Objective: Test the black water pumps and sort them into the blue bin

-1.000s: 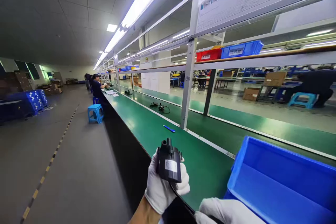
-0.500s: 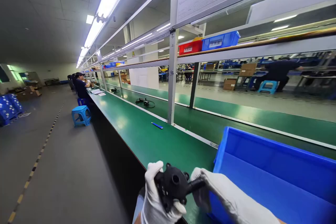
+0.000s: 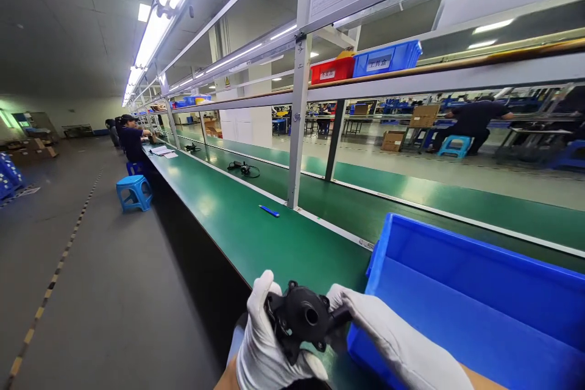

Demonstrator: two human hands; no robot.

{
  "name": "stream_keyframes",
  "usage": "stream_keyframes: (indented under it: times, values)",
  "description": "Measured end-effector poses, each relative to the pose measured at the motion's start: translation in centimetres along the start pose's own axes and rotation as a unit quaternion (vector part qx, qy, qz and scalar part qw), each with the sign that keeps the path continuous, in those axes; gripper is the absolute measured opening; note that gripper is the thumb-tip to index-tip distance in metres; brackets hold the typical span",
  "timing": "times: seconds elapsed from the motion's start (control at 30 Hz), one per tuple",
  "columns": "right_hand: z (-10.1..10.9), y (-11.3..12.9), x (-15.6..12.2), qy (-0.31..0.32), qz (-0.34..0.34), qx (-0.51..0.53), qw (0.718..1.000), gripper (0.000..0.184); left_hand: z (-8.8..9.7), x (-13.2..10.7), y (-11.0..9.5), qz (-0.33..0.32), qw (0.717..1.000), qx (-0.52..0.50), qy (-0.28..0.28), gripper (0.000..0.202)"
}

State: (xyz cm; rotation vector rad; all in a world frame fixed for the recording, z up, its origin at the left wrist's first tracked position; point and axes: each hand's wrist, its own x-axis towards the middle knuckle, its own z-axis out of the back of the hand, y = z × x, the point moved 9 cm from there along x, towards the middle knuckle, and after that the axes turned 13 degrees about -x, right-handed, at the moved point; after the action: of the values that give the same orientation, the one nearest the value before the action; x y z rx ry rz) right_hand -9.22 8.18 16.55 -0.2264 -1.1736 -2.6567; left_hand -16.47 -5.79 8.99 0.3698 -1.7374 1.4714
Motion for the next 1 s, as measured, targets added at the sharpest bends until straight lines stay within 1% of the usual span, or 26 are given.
stream_keyframes:
  times: [0.1,0.2,0.27,0.37,0.47,0.5,0.53,0.57,0.63,0.67,0.7,0.73,0.77,0.8,0.83,0.87,0.9,0.93,0.97,1.0]
  values:
    - [0.6,0.5,-0.2,-0.011,-0.009,0.005,1.0,0.079,0.0,-0.2,0.4,-0.018,1.0,0.025,0.002,0.147]
    - [0.6,0.3,-0.3,-0.005,-0.031,0.019,0.999,0.077,0.1,-0.3,0.8,-0.03,0.999,0.039,-0.002,0.145]
    - [0.4,0.1,-0.2,0.002,-0.035,0.026,0.999,0.077,0.3,-0.2,1.0,-0.029,0.999,0.031,-0.006,0.146]
    - [0.2,-0.4,0.2,-0.003,-0.047,0.031,0.998,0.079,0.0,0.0,1.1,-0.013,1.0,0.016,0.008,0.144]
    - [-0.4,-2.1,0.3,0.026,-0.131,0.011,0.991,0.074,-0.4,0.3,0.8,0.0,1.0,0.016,0.025,0.142]
    - [-0.6,-2.6,0.3,0.037,-0.156,0.0,0.987,0.074,-0.4,0.5,0.4,-0.008,0.999,0.027,0.021,0.14]
    - [-0.7,-3.0,0.2,0.047,-0.169,-0.009,0.984,0.076,-0.4,0.7,-0.2,-0.031,0.999,0.042,0.013,0.137]
    - [-0.8,-3.0,0.1,0.058,-0.162,-0.013,0.985,0.077,-0.2,0.9,-1.0,-0.068,0.996,0.061,0.001,0.133]
    - [-0.9,-2.2,0.0,0.071,-0.094,-0.023,0.993,0.078,0.3,0.9,-3.1,-0.171,0.98,0.102,-0.023,0.125]
    - [-0.9,-1.6,-0.2,0.074,-0.049,-0.035,0.995,0.077,0.5,0.8,-4.1,-0.22,0.968,0.115,-0.024,0.121]
    - [-0.9,-1.0,-0.3,0.072,-0.006,-0.053,0.996,0.074,0.6,0.6,-4.7,-0.256,0.959,0.12,-0.016,0.117]
    - [-0.9,-0.5,-0.5,0.066,0.028,-0.074,0.995,0.072,0.6,0.5,-5.1,-0.272,0.955,0.115,-0.001,0.113]
    - [-0.9,-0.2,-0.6,0.057,0.05,-0.097,0.992,0.072,0.7,0.6,-5.1,-0.263,0.96,0.098,0.014,0.107]
    - [-1.0,0.0,-0.6,0.053,0.056,-0.114,0.99,0.076,0.9,0.8,-4.8,-0.235,0.97,0.067,0.024,0.098]
    - [-1.2,-0.1,-0.4,0.058,0.042,-0.121,0.99,0.08,1.1,1.1,-4.2,-0.179,0.983,0.021,0.027,0.087]
    - [-1.4,-0.5,-0.1,0.063,0.008,-0.119,0.991,0.084,1.2,1.5,-3.3,-0.1,0.994,-0.037,0.027,0.077]
    - [-1.4,-1.0,0.3,0.064,-0.039,-0.112,0.991,0.085,0.9,1.8,-2.1,-0.005,0.994,-0.106,0.026,0.07]
    - [-1.2,-1.4,0.7,0.051,-0.092,-0.108,0.989,0.084,0.5,1.8,-0.8,0.095,0.979,-0.182,0.019,0.066]
    - [-0.9,-1.7,1.1,0.031,-0.143,-0.101,0.984,0.079,-0.2,1.7,0.3,0.189,0.948,-0.255,0.009,0.065]
    - [-0.7,-1.7,1.6,0.013,-0.182,-0.091,0.979,0.071,-0.9,1.6,1.0,0.265,0.91,-0.319,-0.005,0.067]
